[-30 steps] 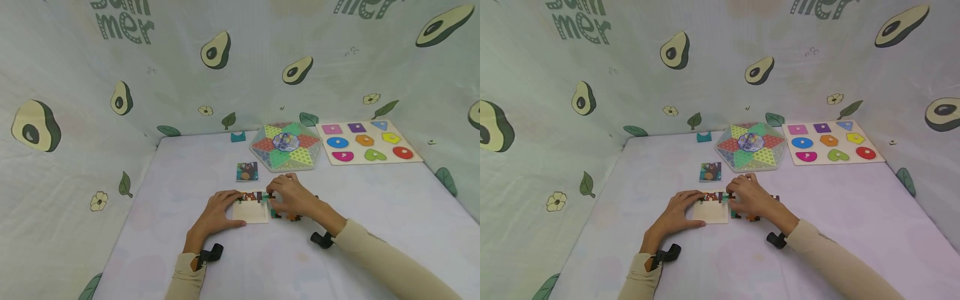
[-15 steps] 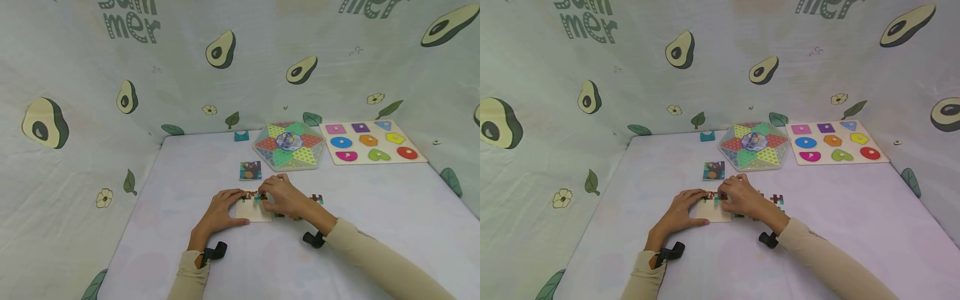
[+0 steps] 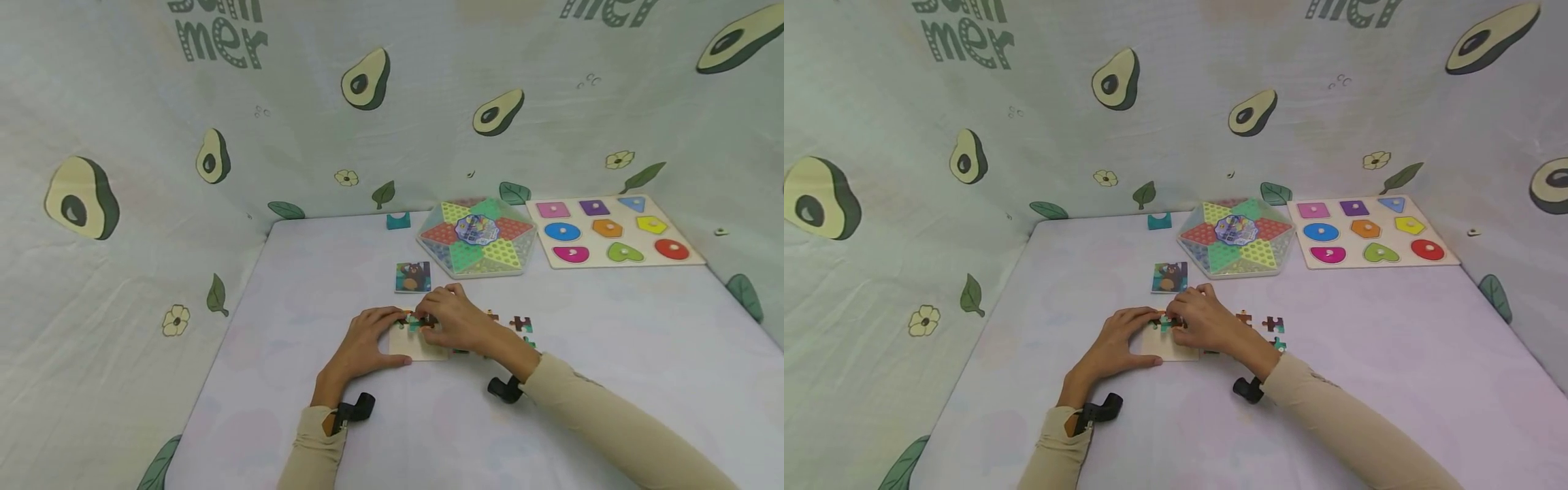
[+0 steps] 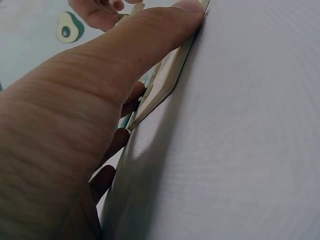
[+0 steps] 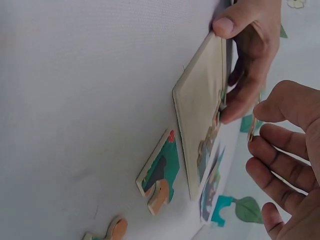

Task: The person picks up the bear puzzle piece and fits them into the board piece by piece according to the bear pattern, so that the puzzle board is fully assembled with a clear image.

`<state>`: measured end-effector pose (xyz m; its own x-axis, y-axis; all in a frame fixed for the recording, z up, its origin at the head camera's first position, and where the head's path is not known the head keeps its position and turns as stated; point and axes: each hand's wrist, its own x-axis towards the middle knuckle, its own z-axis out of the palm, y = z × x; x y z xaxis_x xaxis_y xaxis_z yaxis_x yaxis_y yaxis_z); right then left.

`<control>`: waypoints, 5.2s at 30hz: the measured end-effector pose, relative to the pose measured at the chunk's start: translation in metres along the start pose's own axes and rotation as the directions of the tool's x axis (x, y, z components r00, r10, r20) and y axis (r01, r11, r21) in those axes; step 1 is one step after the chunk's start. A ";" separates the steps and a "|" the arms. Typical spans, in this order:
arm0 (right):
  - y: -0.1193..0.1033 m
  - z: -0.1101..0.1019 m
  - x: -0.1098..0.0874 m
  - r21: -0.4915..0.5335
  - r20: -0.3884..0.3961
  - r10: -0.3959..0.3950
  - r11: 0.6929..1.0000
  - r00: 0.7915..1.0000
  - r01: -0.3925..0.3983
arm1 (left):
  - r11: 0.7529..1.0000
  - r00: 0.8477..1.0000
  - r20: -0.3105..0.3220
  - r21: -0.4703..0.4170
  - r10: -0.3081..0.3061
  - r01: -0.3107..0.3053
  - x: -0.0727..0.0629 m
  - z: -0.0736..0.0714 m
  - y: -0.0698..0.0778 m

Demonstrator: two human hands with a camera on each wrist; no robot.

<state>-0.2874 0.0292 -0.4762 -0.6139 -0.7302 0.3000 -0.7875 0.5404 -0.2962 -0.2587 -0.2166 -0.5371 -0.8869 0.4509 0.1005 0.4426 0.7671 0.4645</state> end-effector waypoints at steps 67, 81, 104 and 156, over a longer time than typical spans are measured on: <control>-0.012 0.026 0.011 -0.162 0.091 0.010 0.987 0.996 0.005 | 1.000 1.000 0.001 0.009 0.026 -0.026 0.004 -0.001 0.002; 0.002 0.001 -0.008 -0.053 0.021 0.042 0.998 0.999 -0.041 | 0.998 0.998 -0.014 0.012 0.056 -0.055 0.001 0.000 -0.001; 0.047 -0.035 -0.066 -0.019 -0.042 0.195 0.981 0.980 -0.196 | 0.998 0.998 -0.022 -0.006 0.066 -0.066 0.002 0.003 -0.003; 0.067 -0.031 -0.085 -0.099 0.002 0.268 0.959 0.963 -0.267 | 0.998 0.997 -0.035 -0.014 0.069 -0.069 0.001 0.004 -0.003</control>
<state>-0.2897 0.1404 -0.4929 -0.8025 -0.5592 0.2080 -0.5966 0.7543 -0.2741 -0.2602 -0.2167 -0.5423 -0.8585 0.4862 0.1628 0.5009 0.7275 0.4689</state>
